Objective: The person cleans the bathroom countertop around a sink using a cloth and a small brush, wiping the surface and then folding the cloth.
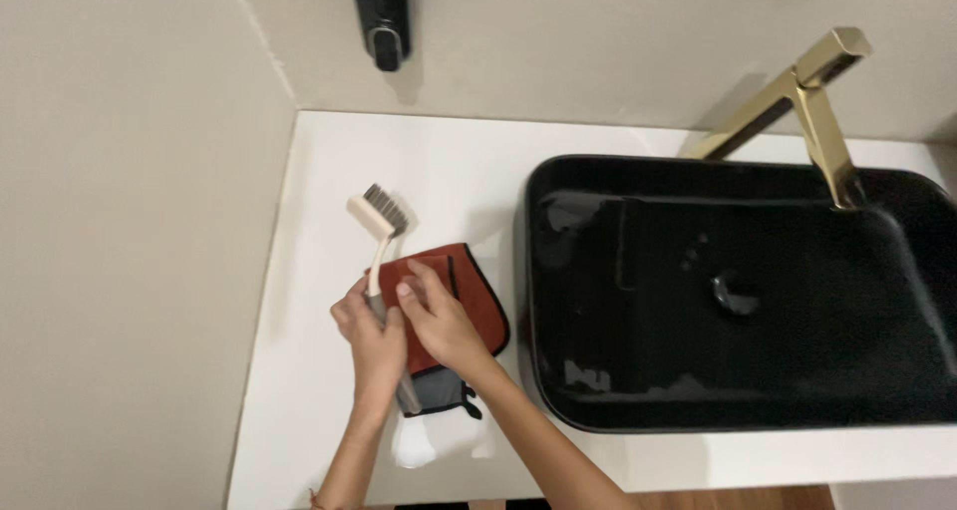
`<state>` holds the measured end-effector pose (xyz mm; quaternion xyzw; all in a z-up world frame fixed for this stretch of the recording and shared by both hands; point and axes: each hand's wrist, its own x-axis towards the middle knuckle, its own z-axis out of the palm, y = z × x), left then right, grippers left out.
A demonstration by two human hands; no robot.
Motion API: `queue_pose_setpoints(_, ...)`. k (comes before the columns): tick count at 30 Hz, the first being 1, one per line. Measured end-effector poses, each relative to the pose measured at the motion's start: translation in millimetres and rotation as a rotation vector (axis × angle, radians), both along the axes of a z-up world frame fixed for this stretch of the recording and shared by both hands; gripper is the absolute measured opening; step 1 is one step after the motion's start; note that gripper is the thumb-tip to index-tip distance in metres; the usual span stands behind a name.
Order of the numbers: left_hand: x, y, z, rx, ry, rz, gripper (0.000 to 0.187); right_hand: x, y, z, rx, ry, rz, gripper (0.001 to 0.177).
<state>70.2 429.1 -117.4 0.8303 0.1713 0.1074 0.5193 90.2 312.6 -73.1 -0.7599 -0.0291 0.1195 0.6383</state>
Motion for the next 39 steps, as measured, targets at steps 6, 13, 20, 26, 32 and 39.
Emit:
queue_pose_setpoints(6, 14.3, -45.2, 26.0, -0.052, -0.048, -0.044, 0.051, 4.5, -15.7, 20.5, 0.155, -0.139, -0.122, 0.038)
queue_pose_setpoints(13, -2.1, -74.8, 67.3, -0.076, -0.038, -0.059, 0.053, -15.6, -42.8, 60.5, 0.134, -0.099, -0.173, 0.037)
queue_pose_setpoints(20, -49.5, -168.8, 105.7, -0.169, -0.133, -0.118, 0.052, -66.5, -132.3, 96.6, 0.166, -0.074, -0.178, 0.04)
queue_pose_setpoints(26, -115.6, -299.2, 107.7, -0.132, -0.254, -0.183, 0.049, -145.4, -258.9, 108.0, 0.223, -0.159, -0.277, 0.04)
queue_pose_setpoints(32, -183.1, -430.1, 94.7, -0.285, -0.208, -0.261, 0.061, -216.1, -386.2, 98.5, 0.166, -0.211, -0.358, 0.039)
queue_pose_setpoints(39, -216.2, -548.3, 85.2, -0.247, -0.152, -0.455, 0.059, -264.6, -500.9, 91.0, 0.157, -0.155, -0.555, 0.038)
